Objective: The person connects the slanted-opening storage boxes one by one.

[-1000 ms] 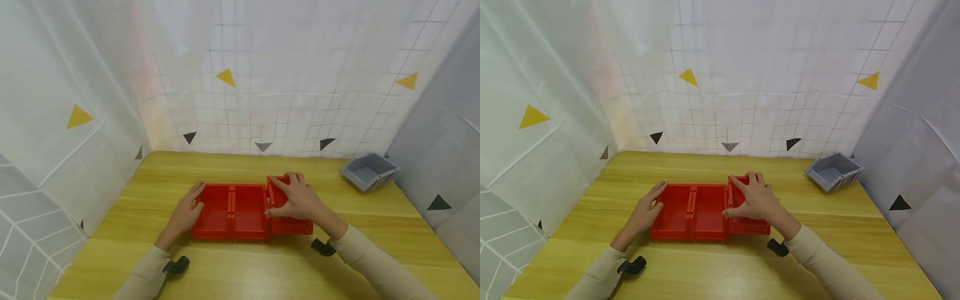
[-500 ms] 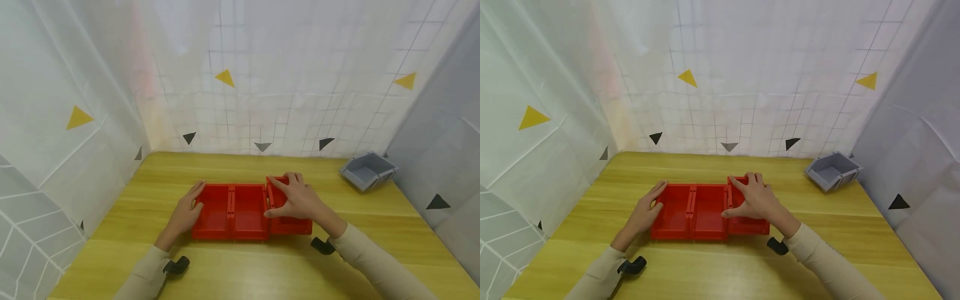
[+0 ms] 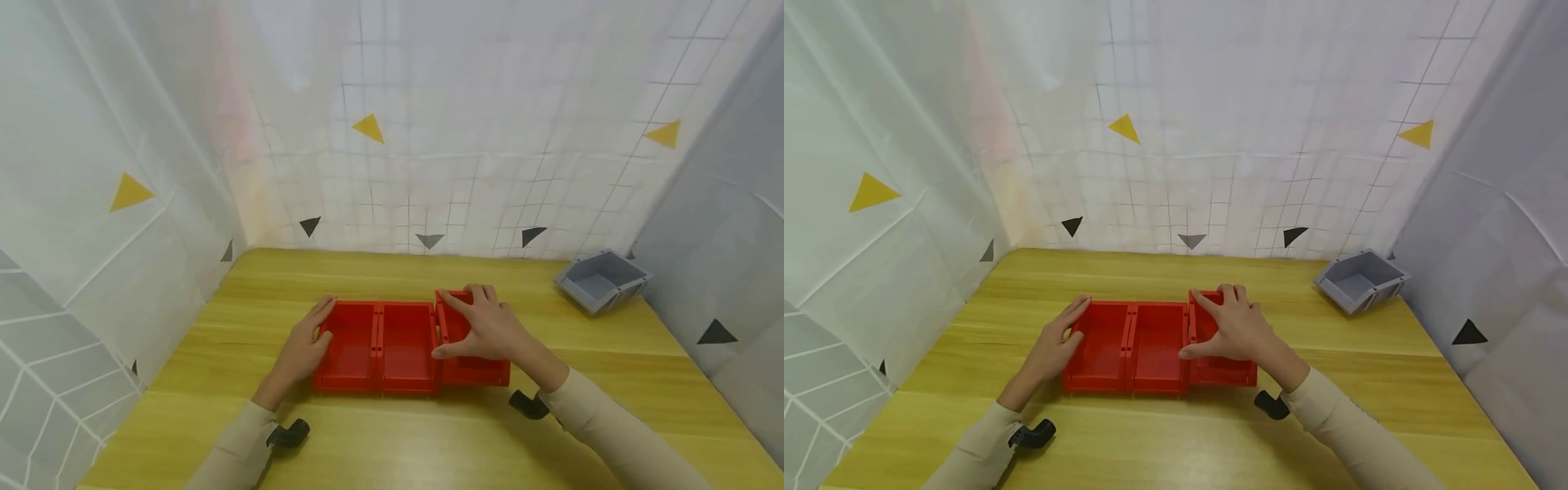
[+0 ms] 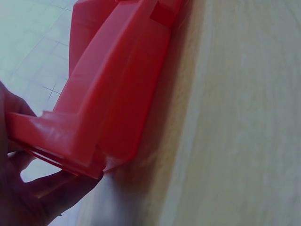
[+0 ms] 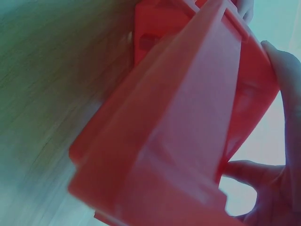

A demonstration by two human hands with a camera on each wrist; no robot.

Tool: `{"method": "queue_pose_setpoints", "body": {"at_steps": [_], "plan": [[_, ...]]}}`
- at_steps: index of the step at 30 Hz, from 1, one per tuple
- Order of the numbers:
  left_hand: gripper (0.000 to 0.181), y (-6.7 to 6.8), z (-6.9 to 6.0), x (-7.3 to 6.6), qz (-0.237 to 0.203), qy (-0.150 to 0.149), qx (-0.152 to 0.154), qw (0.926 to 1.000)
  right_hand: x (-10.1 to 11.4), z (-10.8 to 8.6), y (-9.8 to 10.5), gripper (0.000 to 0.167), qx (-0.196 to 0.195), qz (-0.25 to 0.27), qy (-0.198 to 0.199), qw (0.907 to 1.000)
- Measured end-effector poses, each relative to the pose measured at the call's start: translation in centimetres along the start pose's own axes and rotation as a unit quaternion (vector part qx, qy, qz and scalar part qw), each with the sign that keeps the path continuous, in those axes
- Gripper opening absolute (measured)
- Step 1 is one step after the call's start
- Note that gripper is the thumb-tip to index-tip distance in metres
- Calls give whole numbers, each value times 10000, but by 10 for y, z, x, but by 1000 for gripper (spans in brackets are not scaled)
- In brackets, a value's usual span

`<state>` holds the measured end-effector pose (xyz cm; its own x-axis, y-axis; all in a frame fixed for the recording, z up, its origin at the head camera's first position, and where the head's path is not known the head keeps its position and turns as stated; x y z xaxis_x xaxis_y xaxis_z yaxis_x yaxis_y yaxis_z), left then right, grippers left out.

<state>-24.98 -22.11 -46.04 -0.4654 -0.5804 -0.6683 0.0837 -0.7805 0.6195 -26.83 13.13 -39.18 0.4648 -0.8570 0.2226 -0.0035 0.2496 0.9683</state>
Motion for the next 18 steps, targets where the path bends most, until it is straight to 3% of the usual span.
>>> {"method": "queue_pose_setpoints", "body": {"at_steps": [18], "plan": [[65, 2, 2, -4, 182, 15, 34, 9998, -3, 1, -5, 115, 43, 24, 5, 10000]]}}
Point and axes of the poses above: each hand's wrist, its own z-axis towards the middle knuckle, its own y-axis out of the back of the hand, x = y × z, the point moved 3 cm from there along z, towards the middle knuckle, and after that the axes turned 3 degrees about -y, right-handed, at the moved point
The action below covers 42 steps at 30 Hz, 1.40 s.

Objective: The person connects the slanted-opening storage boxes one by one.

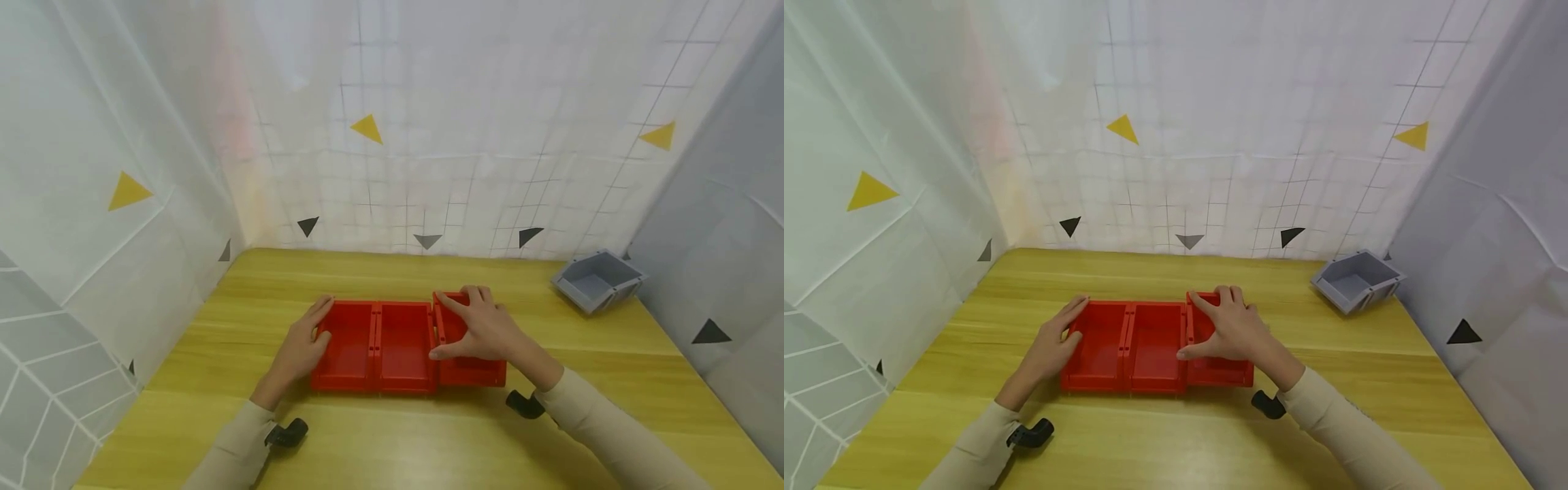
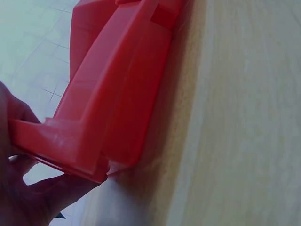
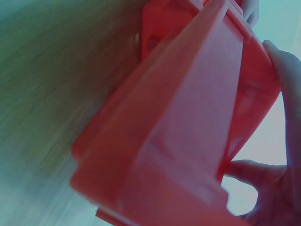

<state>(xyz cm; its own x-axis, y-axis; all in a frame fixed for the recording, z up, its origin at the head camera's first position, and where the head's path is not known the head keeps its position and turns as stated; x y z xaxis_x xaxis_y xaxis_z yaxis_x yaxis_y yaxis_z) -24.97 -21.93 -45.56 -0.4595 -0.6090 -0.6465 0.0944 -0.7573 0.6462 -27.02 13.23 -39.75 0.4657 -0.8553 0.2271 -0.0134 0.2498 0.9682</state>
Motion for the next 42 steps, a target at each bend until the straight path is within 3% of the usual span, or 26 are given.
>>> {"method": "queue_pose_setpoints", "body": {"at_steps": [27, 42], "plan": [[67, -2, -2, 2, 35, 51, 22, 10000, -2, -2, -8, 116, -86, 307, 168, 9994], [66, 0, -1, -2, 23, 50, 30, 10000, -6, -1, 0, 97, 163, 804, 429, 9957]]}}
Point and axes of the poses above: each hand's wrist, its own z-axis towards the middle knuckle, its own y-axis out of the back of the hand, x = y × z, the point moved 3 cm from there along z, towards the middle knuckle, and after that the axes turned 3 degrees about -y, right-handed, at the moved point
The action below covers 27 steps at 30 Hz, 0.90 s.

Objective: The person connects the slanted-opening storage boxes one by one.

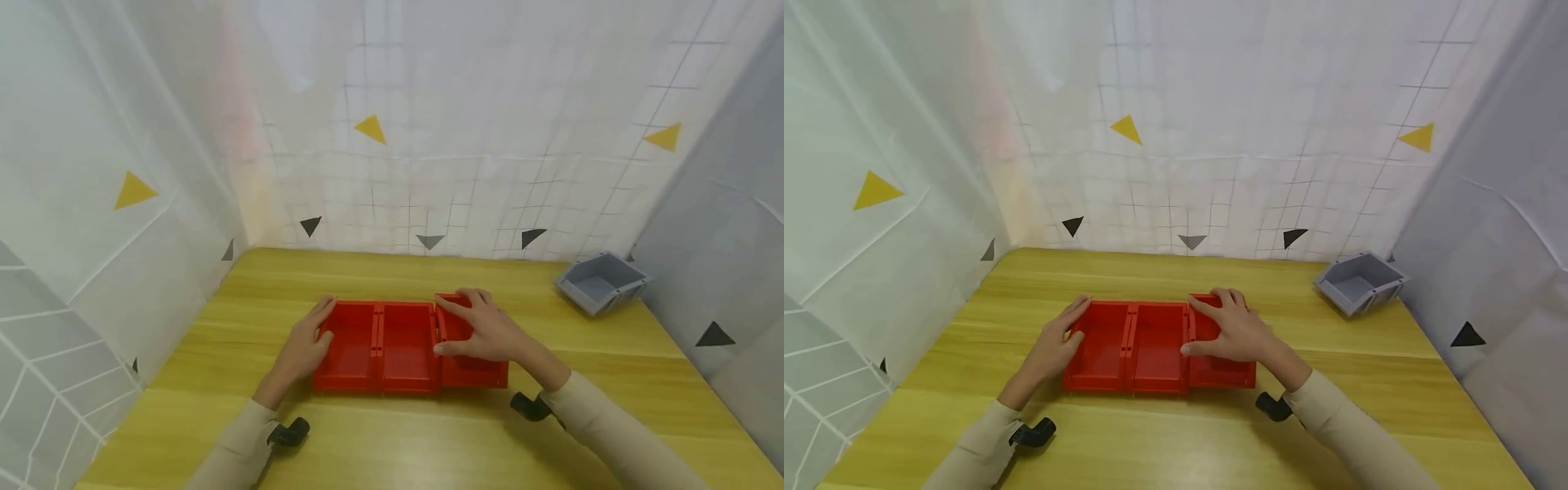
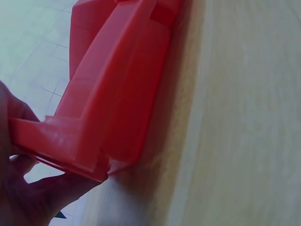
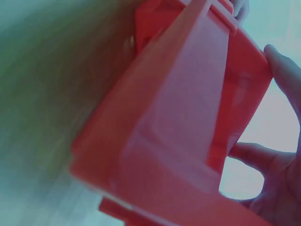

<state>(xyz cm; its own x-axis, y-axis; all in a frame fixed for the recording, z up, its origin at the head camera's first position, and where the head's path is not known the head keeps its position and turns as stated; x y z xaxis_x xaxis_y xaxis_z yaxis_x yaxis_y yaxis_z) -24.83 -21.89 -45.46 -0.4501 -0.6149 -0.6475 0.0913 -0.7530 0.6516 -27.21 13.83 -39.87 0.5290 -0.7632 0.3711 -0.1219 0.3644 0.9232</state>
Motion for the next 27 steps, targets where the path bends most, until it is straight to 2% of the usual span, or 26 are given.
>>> {"method": "queue_pose_setpoints", "body": {"at_steps": [10, 27], "plan": [[66, -3, 3, 0, -32, -29, -15, 10000, 2, -1, 3, 102, 85, -82, -129, 9998], [67, 0, 0, -2, 71, 107, 83, 9999, -3, -4, -16, 106, 87, -240, -159, 9995]]}}
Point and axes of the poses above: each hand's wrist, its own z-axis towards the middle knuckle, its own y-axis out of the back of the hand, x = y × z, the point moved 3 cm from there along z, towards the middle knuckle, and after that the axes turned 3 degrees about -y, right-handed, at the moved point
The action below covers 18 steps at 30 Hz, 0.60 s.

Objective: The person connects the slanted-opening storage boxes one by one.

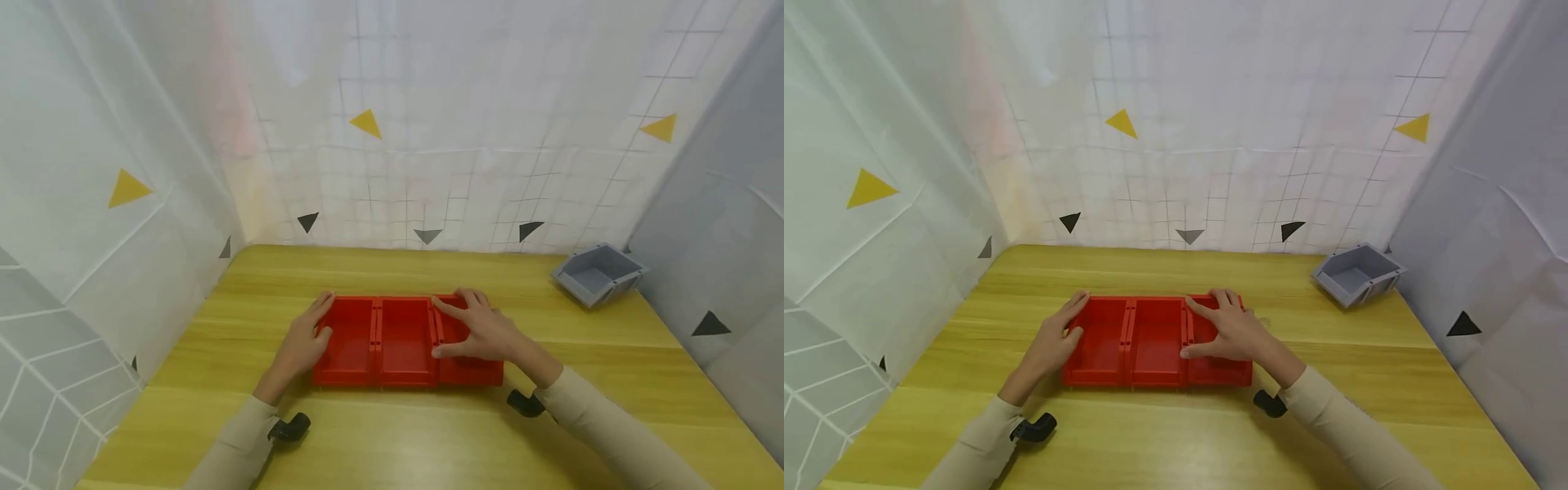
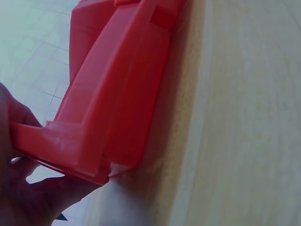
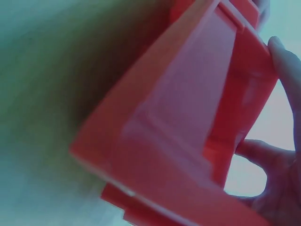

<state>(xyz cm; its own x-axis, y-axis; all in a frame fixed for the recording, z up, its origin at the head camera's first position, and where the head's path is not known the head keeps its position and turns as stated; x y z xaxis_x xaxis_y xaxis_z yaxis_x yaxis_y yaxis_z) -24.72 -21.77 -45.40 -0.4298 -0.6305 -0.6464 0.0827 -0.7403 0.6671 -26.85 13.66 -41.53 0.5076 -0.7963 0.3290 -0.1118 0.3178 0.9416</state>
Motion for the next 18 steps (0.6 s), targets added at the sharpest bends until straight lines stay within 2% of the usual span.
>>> {"method": "queue_pose_setpoints", "body": {"at_steps": [10, 14, 18], "plan": [[68, 1, 2, 0, 25, -50, 21, 10000, -5, -3, -10, 103, -238, 4, 50, 9997], [67, 0, 1, 1, -5, -41, 51, 10000, -7, -3, -14, 102, -325, -200, 181, 9991], [66, 1, 0, 2, -247, 33, 39, 9997, -12, -3, -18, 99, -370, -191, 290, 9987]]}}
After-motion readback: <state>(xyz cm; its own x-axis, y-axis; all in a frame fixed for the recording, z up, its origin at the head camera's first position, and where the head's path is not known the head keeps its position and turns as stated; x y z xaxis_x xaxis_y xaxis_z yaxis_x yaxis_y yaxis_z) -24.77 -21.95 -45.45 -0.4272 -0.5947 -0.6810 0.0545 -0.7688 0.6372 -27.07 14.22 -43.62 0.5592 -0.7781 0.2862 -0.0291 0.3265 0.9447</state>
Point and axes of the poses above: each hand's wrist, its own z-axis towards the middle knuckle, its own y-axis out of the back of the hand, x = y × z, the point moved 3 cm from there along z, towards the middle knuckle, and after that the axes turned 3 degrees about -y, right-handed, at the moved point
